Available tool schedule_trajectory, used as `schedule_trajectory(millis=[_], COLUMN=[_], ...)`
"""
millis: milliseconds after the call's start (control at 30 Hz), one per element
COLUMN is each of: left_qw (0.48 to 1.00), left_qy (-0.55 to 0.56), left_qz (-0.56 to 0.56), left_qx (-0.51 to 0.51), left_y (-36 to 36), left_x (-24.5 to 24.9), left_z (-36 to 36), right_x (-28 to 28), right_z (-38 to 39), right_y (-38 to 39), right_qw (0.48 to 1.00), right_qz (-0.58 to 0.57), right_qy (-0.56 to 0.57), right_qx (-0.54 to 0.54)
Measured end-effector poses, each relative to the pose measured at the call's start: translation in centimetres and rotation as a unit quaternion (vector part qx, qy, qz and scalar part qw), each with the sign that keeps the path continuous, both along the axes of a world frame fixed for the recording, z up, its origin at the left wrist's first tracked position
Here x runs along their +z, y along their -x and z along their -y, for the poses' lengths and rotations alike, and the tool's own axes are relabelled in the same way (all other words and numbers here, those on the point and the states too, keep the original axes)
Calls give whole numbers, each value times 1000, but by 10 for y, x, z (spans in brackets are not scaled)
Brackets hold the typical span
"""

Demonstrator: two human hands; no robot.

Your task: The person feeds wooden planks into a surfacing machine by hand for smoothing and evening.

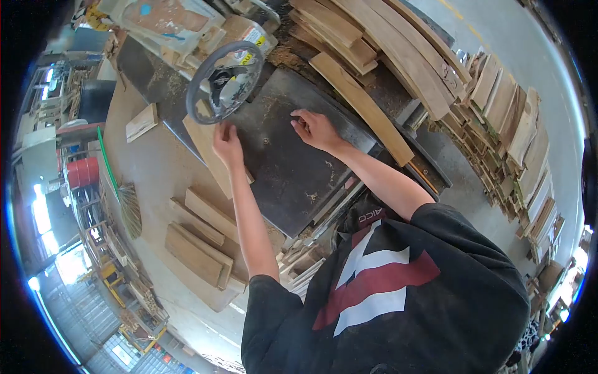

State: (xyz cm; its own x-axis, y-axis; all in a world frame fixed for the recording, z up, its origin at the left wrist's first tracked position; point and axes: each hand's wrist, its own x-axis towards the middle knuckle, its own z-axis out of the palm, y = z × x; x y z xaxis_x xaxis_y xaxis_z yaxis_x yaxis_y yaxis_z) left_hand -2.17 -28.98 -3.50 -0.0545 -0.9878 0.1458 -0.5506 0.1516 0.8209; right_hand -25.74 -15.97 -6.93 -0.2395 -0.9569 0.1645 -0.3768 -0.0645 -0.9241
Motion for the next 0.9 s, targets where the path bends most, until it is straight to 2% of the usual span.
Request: schedule_trajectory(millis=[67, 100, 133, 233, 267, 333, 400, 567, 667, 767, 833, 900], left_qw=[980, 985, 986, 997, 997, 993, 991, 988, 994, 988, 988, 981], left_qy=[-80, -80, -84, -67, -70, -70, -60, -45, -60, 71, 82, 134], left_qz=[-154, -140, -136, -9, -4, -89, -111, -143, -91, 132, 127, 125], left_qx=[94, 58, 50, 36, 29, 43, 48, 24, 29, 25, 38, 57], left_y=[9, -2, 6, 20, 22, 10, 10, 4, 7, -17, -14, 0], left_x=[-11, -33, -33, -18, -23, -54, -68, -55, -43, -60, -54, -43], left_z=[23, 39, 40, 30, 34, 40, 40, 40, 49, 64, 57, 56], right_x=[-1, 1, 1, 2, 3, 12, 14, 14, 12, 7, 9, 11], right_z=[1, 2, 2, 3, 2, 0, 0, 1, 3, 1, 0, 4], right_y=[1, 1, 1, 1, 1, 6, 7, 5, 6, 3, 4, 3], right_qw=[1000, 1000, 999, 999, 999, 998, 998, 999, 997, 998, 996, 998], right_qz=[1, 18, 35, 29, 33, 48, 47, 16, 21, 24, 74, 64], right_qy=[-1, 4, 10, 12, 9, -23, -28, -23, -56, -43, -43, -18], right_qx=[-8, -5, -2, -10, -17, 26, 28, 32, 42, 39, 34, 13])
